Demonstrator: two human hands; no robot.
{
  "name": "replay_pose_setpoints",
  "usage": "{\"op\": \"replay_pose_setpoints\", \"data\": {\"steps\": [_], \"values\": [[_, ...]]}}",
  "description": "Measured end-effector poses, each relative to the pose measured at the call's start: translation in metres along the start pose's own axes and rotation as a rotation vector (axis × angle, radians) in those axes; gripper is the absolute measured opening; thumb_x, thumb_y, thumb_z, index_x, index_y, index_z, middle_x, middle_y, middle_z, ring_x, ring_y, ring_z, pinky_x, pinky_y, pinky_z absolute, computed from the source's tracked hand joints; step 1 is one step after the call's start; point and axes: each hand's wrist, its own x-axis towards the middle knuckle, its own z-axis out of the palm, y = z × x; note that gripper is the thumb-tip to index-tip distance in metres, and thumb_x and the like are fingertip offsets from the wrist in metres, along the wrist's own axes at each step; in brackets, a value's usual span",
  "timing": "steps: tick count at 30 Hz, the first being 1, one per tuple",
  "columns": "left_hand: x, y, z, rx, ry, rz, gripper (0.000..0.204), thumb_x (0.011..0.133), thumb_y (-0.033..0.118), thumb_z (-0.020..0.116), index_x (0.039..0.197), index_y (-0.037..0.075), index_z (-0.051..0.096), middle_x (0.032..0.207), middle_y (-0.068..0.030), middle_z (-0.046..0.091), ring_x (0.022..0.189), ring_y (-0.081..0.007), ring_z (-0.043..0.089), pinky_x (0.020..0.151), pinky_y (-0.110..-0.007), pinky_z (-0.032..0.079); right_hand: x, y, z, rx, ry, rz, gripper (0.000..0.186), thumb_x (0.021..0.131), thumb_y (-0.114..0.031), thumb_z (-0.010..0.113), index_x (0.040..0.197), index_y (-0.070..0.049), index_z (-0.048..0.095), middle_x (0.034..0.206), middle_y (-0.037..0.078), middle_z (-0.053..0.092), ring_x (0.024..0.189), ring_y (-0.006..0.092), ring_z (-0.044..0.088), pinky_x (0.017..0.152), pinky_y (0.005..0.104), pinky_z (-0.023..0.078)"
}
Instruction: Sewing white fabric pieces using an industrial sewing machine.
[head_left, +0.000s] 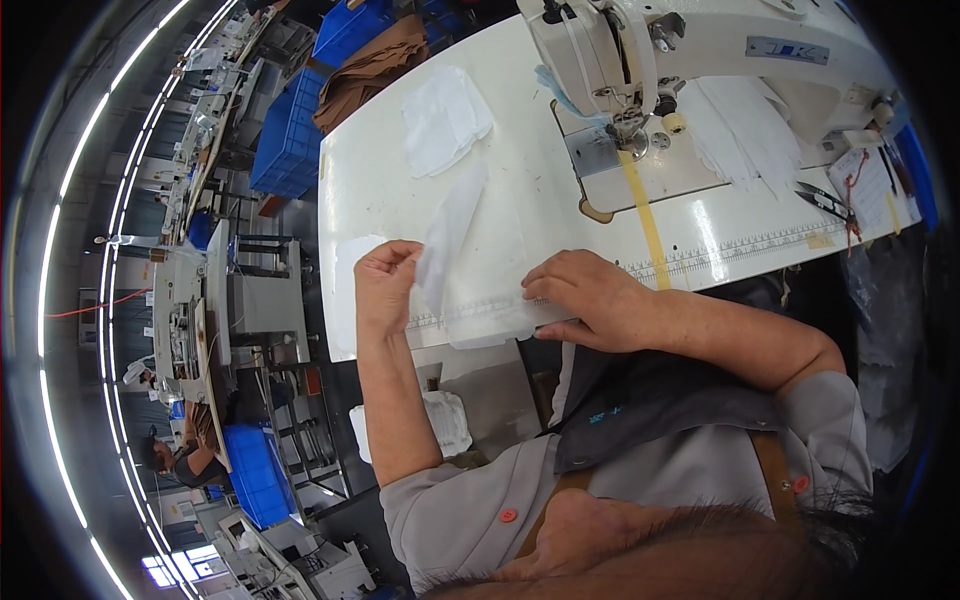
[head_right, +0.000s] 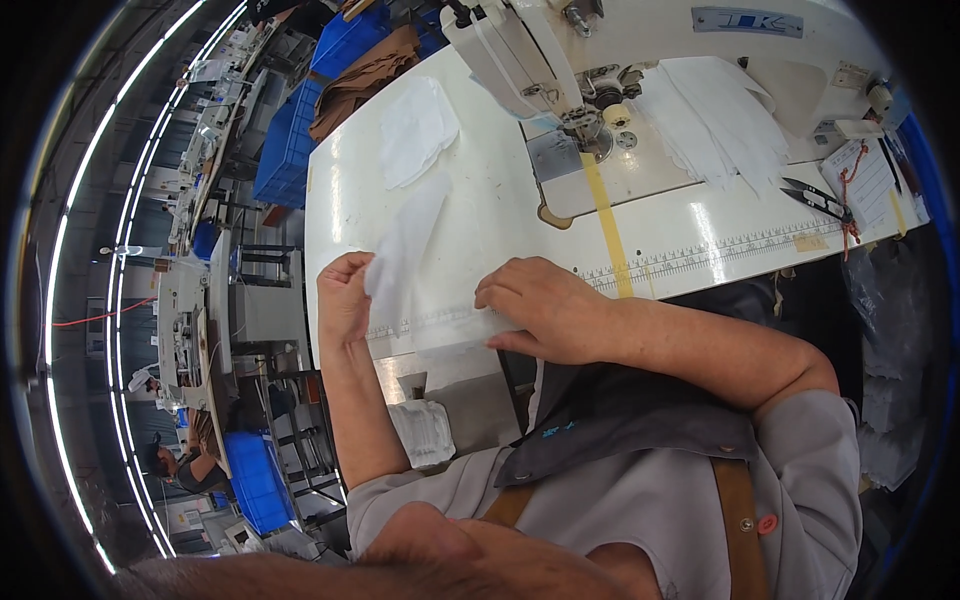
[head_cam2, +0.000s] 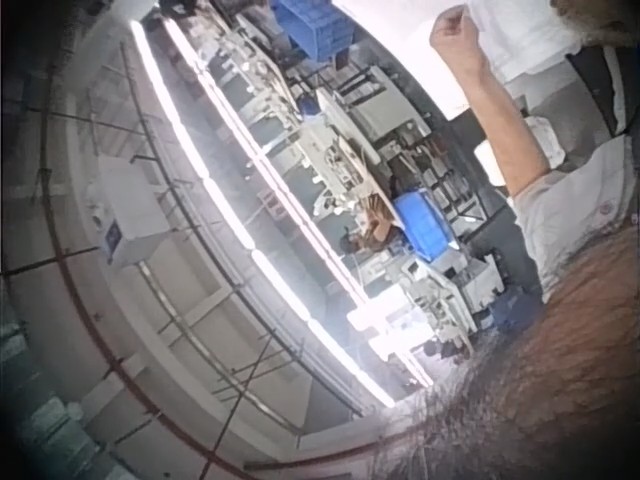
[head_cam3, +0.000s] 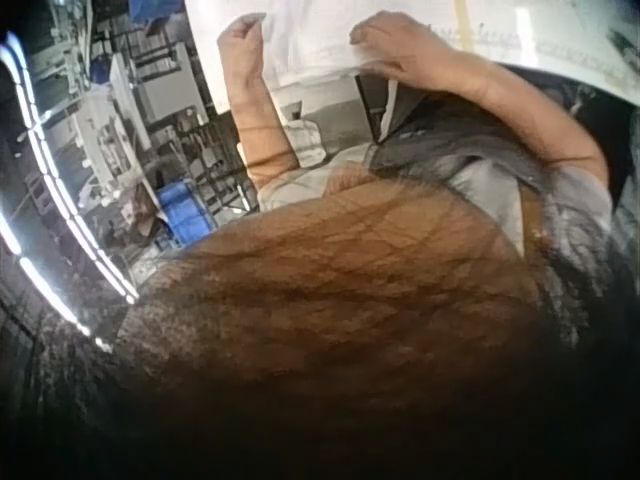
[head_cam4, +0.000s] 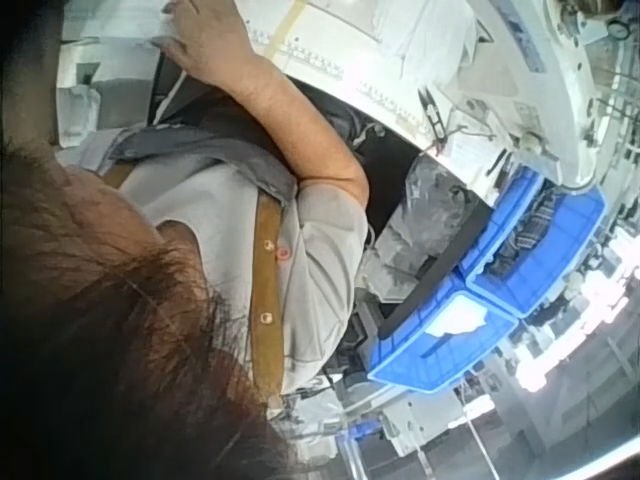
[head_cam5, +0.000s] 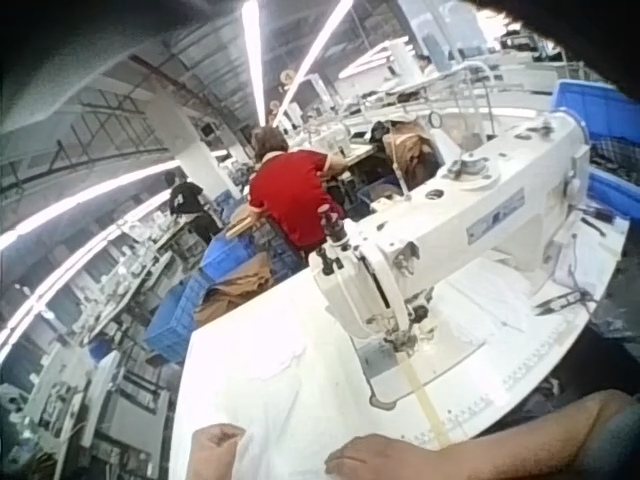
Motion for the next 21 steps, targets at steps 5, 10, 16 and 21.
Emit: {"op": "replay_pose_setpoints", "data": {"steps": [5, 10, 16, 21], "values": [[-0.037, 0.005, 0.075, 0.220, -0.158, -0.026, 0.006, 0.088, -0.002, 0.076, 0.093, -0.003, 0.075, 0.081, -0.0039, 0.073, 0.070, -0.0061, 0.064, 0.066, -0.021, 0.051, 0.029, 0.001, -0.006, 0.817, 0.042, 0.573, 0.032, 0.102, -0.029, 0.065, 0.104, 0.002, 0.072, 0.088, 0.012, 0.076, 0.075, 0.0187, 0.075, 0.068, 0.0339, 0.059], [-0.044, -0.007, 0.080, 0.254, -0.098, 0.064, 0.006, 0.086, 0.000, 0.078, 0.090, -0.002, 0.075, 0.077, -0.0017, 0.072, 0.068, -0.0057, 0.064, 0.064, -0.021, 0.050, 0.032, 0.009, 0.011, 0.986, 0.033, 0.657, 0.024, 0.099, -0.019, 0.064, 0.100, 0.004, 0.073, 0.083, 0.010, 0.077, 0.074, 0.0135, 0.074, 0.062, 0.0287, 0.057], [-0.036, -0.005, 0.056, 0.265, -0.050, 0.003, 0.005, 0.089, -0.001, 0.075, 0.094, -0.004, 0.074, 0.082, -0.0050, 0.072, 0.072, -0.0084, 0.066, 0.066, -0.023, 0.052, 0.033, 0.013, 0.015, 0.920, 0.059, 0.612, 0.021, 0.096, -0.017, 0.067, 0.094, 0.003, 0.073, 0.080, 0.010, 0.077, 0.070, 0.0120, 0.072, 0.062, 0.0293, 0.057], [0.020, -0.015, -0.013, -0.191, 0.331, 0.006, 0.014, 0.096, 0.007, 0.069, 0.104, -0.003, 0.072, 0.094, -0.0076, 0.072, 0.082, -0.0144, 0.068, 0.075, -0.028, 0.057, 0.028, 0.008, 0.010, 0.653, 0.099, 0.540, 0.021, 0.089, -0.018, 0.071, 0.091, 0.003, 0.073, 0.076, 0.012, 0.074, 0.064, 0.0183, 0.068, 0.065, 0.0321, 0.056]]}}
